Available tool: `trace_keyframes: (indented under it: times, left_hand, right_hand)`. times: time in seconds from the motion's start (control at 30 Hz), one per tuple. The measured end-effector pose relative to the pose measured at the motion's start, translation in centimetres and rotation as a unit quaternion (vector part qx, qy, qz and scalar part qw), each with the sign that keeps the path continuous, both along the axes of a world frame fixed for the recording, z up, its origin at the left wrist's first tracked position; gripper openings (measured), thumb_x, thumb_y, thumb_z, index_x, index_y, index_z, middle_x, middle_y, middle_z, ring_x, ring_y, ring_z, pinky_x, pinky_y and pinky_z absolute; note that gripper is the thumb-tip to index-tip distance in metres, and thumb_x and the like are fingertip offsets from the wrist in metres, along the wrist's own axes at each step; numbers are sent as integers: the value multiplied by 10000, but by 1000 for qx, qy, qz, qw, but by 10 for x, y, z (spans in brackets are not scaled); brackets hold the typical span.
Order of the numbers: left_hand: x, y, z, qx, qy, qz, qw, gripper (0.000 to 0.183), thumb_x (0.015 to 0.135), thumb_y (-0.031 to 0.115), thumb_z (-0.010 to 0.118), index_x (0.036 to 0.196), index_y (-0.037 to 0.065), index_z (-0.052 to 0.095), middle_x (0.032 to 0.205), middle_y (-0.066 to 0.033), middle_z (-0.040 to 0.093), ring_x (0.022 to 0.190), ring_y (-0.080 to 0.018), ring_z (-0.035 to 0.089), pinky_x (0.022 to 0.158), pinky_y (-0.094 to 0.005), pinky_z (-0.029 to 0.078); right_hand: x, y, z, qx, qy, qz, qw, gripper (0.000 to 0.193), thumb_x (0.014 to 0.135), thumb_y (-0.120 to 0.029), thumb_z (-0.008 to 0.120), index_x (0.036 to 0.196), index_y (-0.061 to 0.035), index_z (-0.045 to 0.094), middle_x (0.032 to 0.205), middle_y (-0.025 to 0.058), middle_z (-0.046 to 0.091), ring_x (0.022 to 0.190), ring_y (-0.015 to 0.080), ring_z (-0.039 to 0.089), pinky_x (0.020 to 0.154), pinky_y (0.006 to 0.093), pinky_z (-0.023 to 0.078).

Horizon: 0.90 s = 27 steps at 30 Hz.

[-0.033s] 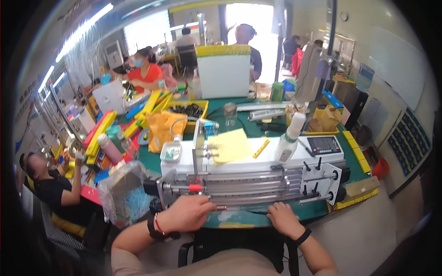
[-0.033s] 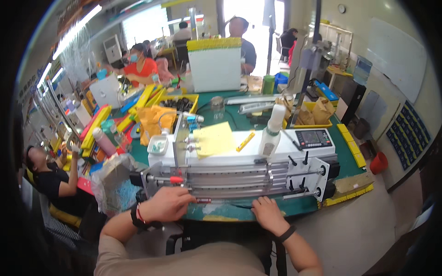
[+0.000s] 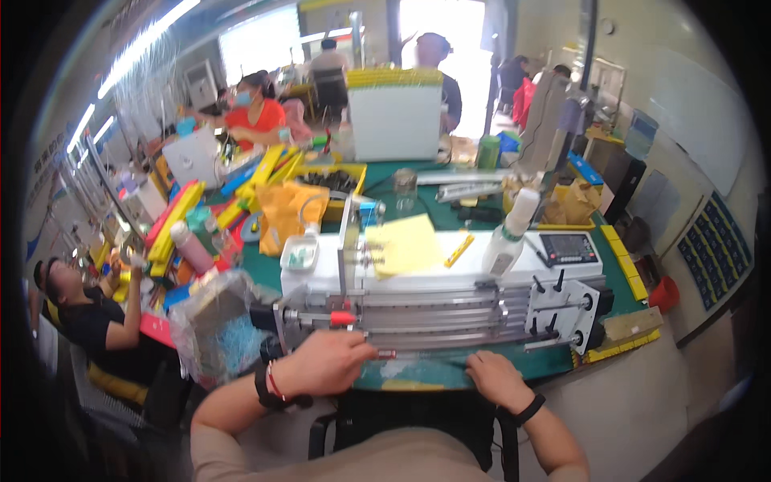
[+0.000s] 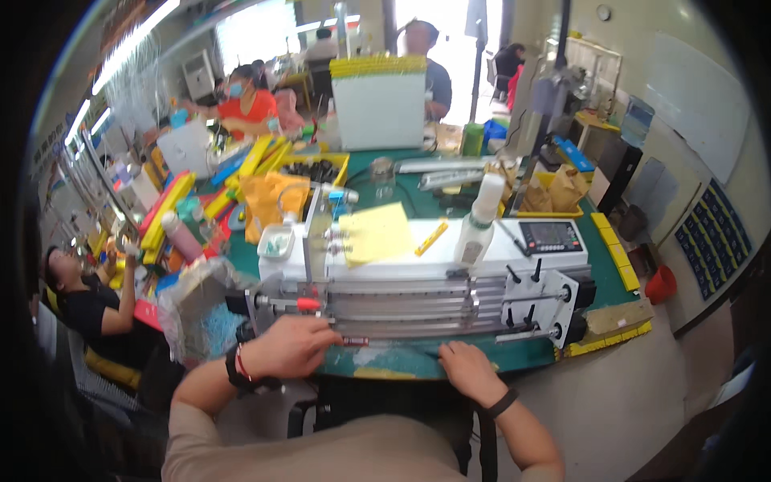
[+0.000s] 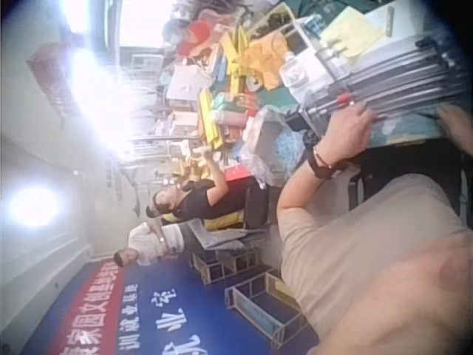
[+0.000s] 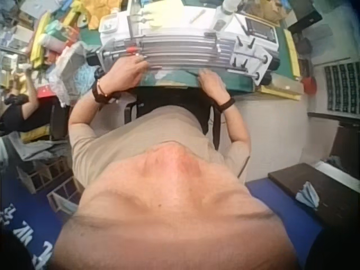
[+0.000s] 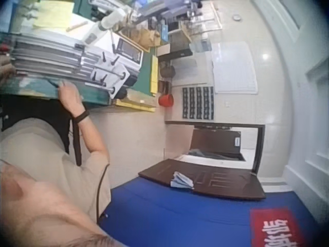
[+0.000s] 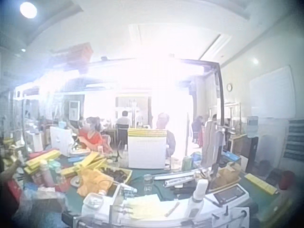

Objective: Manually assemble and test small electronic or mechanical components using a specialized rig and adhesive.

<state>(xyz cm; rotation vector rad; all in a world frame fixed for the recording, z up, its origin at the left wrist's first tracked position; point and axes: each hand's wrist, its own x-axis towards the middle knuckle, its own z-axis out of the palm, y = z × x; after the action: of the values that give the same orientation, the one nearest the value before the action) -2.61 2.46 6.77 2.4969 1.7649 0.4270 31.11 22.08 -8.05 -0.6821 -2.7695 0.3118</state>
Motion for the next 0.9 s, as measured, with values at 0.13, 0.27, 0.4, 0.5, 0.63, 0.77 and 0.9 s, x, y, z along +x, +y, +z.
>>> trace_keyframes:
  times: [0.13, 0.27, 0.4, 0.5, 0.63, 0.77, 0.9]
  left_hand:
    - [-12, 3, 8, -20, 52, -13, 998, 327, 826, 67, 693, 1153, 73, 675, 960, -109, 601, 861, -318, 680, 711, -433, 554]
    - [-22, 11, 5, -16, 48, -40, 998, 268, 843, 66, 692, 1107, 52, 651, 954, -110, 574, 838, -315, 673, 693, -431, 549]
    - [-26, 5, -7, -19, 42, -49, 998, 283, 864, 93, 678, 1143, 46, 658, 956, -104, 570, 810, -307, 661, 701, -420, 557]
    - [-24, 4, -6, -11, 57, -62, 996, 298, 872, 101, 671, 1163, 39, 659, 950, -99, 564, 806, -295, 662, 693, -413, 556]
    - [-21, 5, -2, -18, 91, -71, 993, 296, 879, 113, 665, 1164, 36, 656, 947, -94, 562, 807, -281, 665, 681, -407, 556]
    - [-22, 10, -1, -28, 115, -70, 991, 287, 878, 130, 670, 1150, 41, 655, 946, -88, 565, 804, -268, 667, 670, -402, 558]
    - [-25, 13, -6, -16, 103, -75, 992, 222, 881, 139, 671, 1085, 54, 650, 946, -79, 570, 780, -264, 667, 665, -403, 559]
  right_hand:
    - [-3, -14, 33, -185, 11, 103, 977, 147, 955, -125, 700, 1083, -64, 741, 911, 173, 725, 786, 389, 706, 713, 450, 570]
    - [0, -31, 37, -348, 63, 38, 935, 196, 932, -56, 680, 1081, -24, 802, 864, 135, 767, 750, 237, 737, 699, 333, 577]
    - [-5, -49, 47, -346, 107, 23, 932, 158, 887, -35, 780, 1042, -19, 807, 856, 97, 768, 723, 155, 712, 671, 292, 557]
    - [-1, -67, 66, -318, 73, 25, 945, 194, 845, -83, 885, 1013, -32, 804, 847, 91, 771, 695, 170, 714, 652, 292, 553]
    - [-14, -76, 87, -248, 264, 120, 924, 163, 891, -60, 835, 1036, -2, 790, 775, 100, 754, 633, 228, 720, 607, 315, 553]
    - [-52, -78, 109, -183, 277, 174, 927, 204, 975, -4, 695, 1171, 20, 746, 755, 106, 728, 648, 257, 721, 618, 328, 551]
    - [-88, -81, 101, -191, 298, 181, 918, 242, 919, 20, 719, 1159, 26, 749, 760, 110, 694, 638, 271, 677, 597, 349, 518]
